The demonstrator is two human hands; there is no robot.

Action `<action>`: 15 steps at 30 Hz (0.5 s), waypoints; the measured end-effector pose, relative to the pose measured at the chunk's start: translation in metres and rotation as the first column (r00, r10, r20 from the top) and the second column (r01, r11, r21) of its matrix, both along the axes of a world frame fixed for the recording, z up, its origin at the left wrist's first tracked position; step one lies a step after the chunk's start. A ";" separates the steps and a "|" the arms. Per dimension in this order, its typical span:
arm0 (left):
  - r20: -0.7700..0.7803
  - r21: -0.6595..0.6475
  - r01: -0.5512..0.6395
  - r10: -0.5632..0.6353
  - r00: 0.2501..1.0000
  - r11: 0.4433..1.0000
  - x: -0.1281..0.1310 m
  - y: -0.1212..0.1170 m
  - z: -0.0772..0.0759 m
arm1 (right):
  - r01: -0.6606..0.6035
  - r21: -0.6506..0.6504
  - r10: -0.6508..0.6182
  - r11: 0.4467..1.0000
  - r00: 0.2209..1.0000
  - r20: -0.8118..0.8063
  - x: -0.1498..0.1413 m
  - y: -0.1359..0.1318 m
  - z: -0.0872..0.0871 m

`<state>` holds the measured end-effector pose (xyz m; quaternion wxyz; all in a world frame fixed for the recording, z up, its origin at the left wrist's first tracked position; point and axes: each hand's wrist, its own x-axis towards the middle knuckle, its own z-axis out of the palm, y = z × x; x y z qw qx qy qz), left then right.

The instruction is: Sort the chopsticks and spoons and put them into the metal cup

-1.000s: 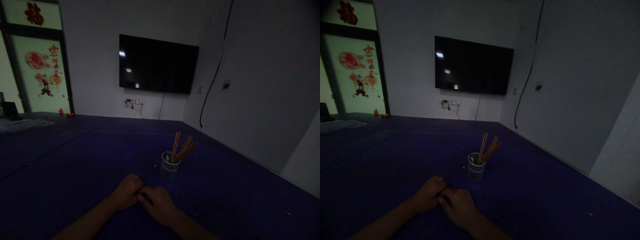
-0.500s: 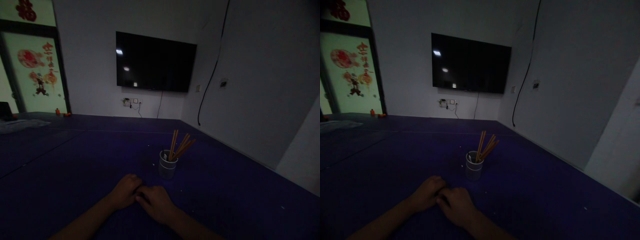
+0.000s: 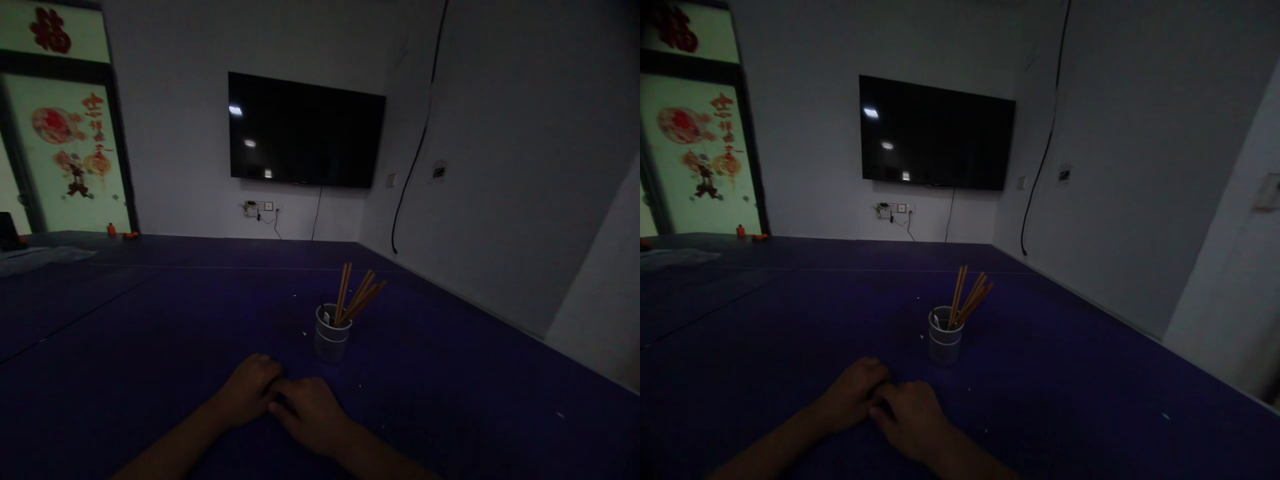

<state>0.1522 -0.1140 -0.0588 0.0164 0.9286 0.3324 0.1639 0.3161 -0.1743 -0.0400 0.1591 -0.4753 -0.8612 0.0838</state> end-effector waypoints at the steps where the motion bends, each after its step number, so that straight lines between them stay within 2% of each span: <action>1: -0.002 -0.003 0.001 -0.001 1.000 1.000 0.000 0.000 0.000 | 0.002 0.002 -0.002 1.000 1.000 0.000 0.000 0.000 0.000; 10: -0.002 0.033 -0.001 0.001 1.000 0.999 0.001 0.002 -0.002 | 0.000 0.004 0.001 1.000 1.000 -0.019 0.000 0.001 -0.001; 15: 0.035 0.094 0.020 -0.024 0.999 0.995 0.000 0.002 -0.004 | 0.052 0.026 -0.050 0.998 0.997 -0.062 0.001 0.004 -0.003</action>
